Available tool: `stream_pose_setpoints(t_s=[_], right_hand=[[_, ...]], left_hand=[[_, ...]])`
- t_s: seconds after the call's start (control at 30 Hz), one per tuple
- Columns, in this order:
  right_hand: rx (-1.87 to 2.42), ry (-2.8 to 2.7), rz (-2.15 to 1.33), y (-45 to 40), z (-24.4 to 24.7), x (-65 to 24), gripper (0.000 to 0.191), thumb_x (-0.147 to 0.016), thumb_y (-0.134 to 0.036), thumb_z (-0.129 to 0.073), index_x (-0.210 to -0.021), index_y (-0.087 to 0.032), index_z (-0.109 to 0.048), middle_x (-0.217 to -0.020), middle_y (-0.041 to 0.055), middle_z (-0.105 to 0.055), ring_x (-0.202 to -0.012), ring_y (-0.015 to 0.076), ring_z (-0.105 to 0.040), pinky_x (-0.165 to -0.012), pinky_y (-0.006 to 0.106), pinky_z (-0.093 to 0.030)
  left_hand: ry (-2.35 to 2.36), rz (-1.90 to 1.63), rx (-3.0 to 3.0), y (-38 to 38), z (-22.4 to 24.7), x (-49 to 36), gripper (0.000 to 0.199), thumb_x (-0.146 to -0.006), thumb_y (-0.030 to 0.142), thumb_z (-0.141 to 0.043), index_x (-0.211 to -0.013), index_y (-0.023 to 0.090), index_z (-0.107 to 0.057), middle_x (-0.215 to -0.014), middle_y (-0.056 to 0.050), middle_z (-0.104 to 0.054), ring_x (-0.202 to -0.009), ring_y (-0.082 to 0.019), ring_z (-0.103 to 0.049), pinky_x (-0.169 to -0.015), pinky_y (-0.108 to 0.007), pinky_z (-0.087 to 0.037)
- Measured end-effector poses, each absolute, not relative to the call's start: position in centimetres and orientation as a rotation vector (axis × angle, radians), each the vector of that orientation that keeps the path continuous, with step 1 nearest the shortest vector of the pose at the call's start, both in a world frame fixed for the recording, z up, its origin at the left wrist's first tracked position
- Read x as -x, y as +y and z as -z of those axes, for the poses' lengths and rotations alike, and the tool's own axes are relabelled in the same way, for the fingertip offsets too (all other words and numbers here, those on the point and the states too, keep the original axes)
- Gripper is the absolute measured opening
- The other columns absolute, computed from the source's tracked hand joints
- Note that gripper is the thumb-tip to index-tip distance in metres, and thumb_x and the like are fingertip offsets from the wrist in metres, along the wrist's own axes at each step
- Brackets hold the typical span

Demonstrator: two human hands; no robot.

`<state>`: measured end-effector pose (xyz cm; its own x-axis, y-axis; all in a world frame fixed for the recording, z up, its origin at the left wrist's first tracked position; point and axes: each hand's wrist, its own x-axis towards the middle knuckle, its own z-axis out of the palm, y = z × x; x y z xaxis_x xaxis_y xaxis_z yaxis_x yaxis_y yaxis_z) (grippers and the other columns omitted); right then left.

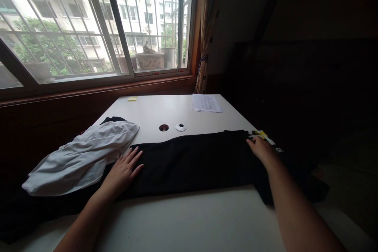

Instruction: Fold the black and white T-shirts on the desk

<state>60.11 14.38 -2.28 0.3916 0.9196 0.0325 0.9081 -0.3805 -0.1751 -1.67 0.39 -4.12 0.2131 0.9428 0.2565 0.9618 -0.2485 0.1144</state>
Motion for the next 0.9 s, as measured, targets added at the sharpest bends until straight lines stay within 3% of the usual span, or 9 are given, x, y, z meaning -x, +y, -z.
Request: stream_pose_setpoints(t_s=[0.9], right_hand=[[2.467,-1.637,-0.091,13.92,1.41,-59.45,0.043,-0.098,-0.050,-0.045,-0.113,-0.016,-0.067,-0.105,0.0182,-0.072,-0.092,0.0333,-0.070,-0.074,0.041,-0.052]], left_hand=[[-1.903,0.392,2.396,0.52,4.19,1.75,0.061,-0.102,0.054,-0.045,-0.156,0.027,-0.041,-0.165,-0.008,-0.034,-0.152,-0.033,-0.031,-0.120,-0.058,-0.032]])
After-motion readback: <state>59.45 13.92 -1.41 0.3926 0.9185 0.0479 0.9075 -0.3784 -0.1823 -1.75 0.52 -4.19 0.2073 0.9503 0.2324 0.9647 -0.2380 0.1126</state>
